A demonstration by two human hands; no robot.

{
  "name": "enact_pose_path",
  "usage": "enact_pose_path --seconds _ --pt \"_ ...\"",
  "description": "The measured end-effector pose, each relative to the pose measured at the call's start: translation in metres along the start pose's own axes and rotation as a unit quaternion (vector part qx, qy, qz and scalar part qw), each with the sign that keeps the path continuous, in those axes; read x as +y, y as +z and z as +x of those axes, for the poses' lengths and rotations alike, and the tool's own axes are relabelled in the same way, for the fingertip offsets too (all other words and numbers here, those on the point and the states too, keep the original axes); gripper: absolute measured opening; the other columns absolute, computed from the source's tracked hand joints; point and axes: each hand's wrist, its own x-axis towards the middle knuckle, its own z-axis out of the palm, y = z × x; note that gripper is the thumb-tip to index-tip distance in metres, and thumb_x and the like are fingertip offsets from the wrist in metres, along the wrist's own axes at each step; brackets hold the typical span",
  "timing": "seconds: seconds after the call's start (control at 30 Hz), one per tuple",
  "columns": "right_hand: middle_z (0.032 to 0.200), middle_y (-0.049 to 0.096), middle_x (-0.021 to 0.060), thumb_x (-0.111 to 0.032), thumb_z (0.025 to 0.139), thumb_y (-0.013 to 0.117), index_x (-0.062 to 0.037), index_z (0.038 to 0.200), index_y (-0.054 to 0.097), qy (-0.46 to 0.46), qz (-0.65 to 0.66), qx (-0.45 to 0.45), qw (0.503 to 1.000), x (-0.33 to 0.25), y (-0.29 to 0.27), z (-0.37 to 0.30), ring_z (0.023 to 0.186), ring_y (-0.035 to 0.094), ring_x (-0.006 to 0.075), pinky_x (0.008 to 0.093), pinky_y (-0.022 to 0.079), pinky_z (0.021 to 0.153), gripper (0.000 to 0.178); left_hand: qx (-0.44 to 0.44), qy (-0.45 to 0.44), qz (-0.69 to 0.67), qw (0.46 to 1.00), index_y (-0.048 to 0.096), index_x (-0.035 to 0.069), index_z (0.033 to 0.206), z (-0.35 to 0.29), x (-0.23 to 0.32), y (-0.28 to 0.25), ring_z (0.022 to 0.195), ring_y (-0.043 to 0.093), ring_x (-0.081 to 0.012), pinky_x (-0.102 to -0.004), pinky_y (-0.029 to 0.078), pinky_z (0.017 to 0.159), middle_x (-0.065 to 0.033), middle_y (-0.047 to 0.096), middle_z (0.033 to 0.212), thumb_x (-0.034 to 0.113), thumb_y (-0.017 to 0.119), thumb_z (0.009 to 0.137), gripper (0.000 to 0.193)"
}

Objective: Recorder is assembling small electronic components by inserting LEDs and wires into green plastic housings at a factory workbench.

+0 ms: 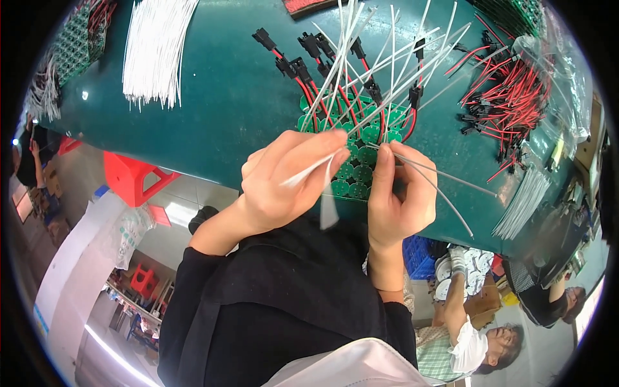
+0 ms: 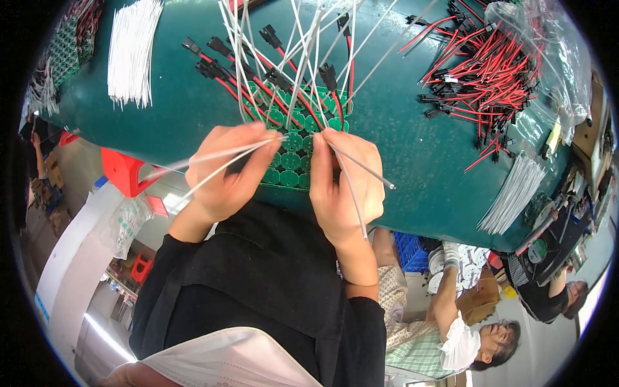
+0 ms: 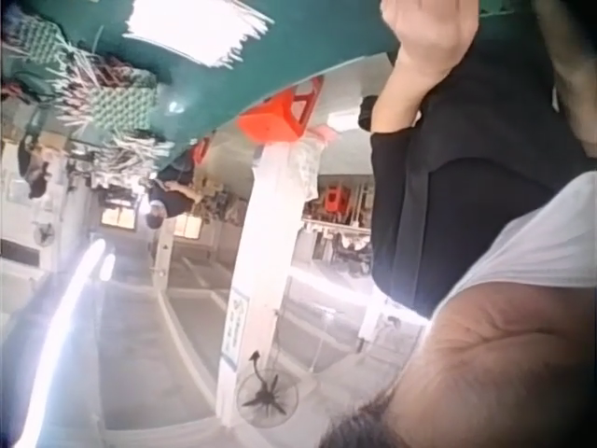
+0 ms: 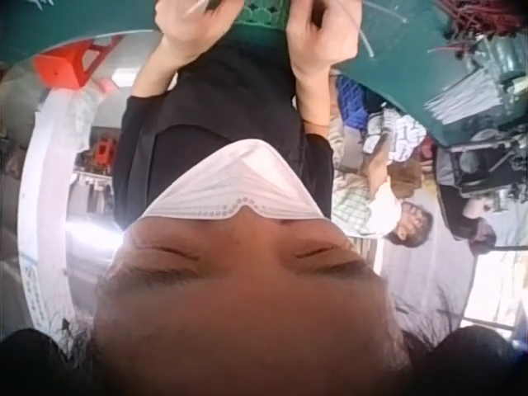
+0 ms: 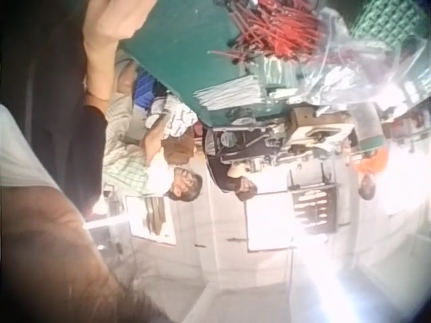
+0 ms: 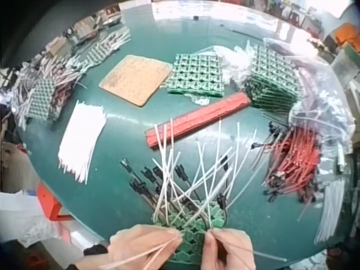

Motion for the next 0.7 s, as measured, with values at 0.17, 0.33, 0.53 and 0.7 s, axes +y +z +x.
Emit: enact_pose_path --seconds 0.17,0.33,0.53,0.7 --pt "0.093 0.069 0.014 0.007 0.079 0.075 0.0054 0.096 0.064 -0.038 -0.026 -0.007 0.999 -0.001 0.002 0.004 0.07 0.065 0.0193 0.0268 0.053 0.058 0.02 -0.044 -0.028 -0.046 0.998 0.068 0.001 0.093 0.003 0.005 0.002 0.071 0.067 -0.0212 -0.028 0.053 0.061 -0.0113 0.072 0.085 -0.005 0.078 0.076 0.021" --pt "0.094 0.069 0.0131 0.008 0.076 0.076 0.0048 0.101 0.066 0.001 0.02 0.006 1.0 -0.003 -0.003 -0.001 0.079 0.067 0.0251 0.0329 0.056 0.069 0.027 -0.023 -0.037 -0.041 0.998 0.067 0.002 0.09 0.003 -0.001 0.008 0.065 0.065 -0.0201 -0.0279 0.051 0.054 -0.0088 0.069 0.081 -0.004 0.079 0.073 0.022" --pt "0.108 0.06 0.0208 0.013 0.085 0.064 0.0107 0.106 0.057 -0.014 0.036 -0.013 0.999 0.003 -0.015 -0.001 0.079 0.067 0.0192 0.0259 0.062 0.058 0.022 -0.012 -0.012 -0.033 0.999 0.066 0.002 0.089 0.005 -0.003 0.008 0.061 0.064 -0.0197 -0.0277 0.05 0.05 -0.0077 0.067 0.077 -0.003 0.079 0.073 0.021" --pt "0.107 0.06 0.0206 0.013 0.087 0.062 0.012 0.109 0.056 -0.004 0.026 0.0 1.0 0.01 -0.022 -0.006 0.08 0.067 0.0195 0.0269 0.063 0.058 0.022 -0.01 0.003 -0.028 1.0 0.065 0.0 0.089 0.005 -0.003 0.009 0.061 0.064 -0.0199 -0.0282 0.05 0.05 -0.0079 0.067 0.077 -0.004 0.078 0.073 0.02"
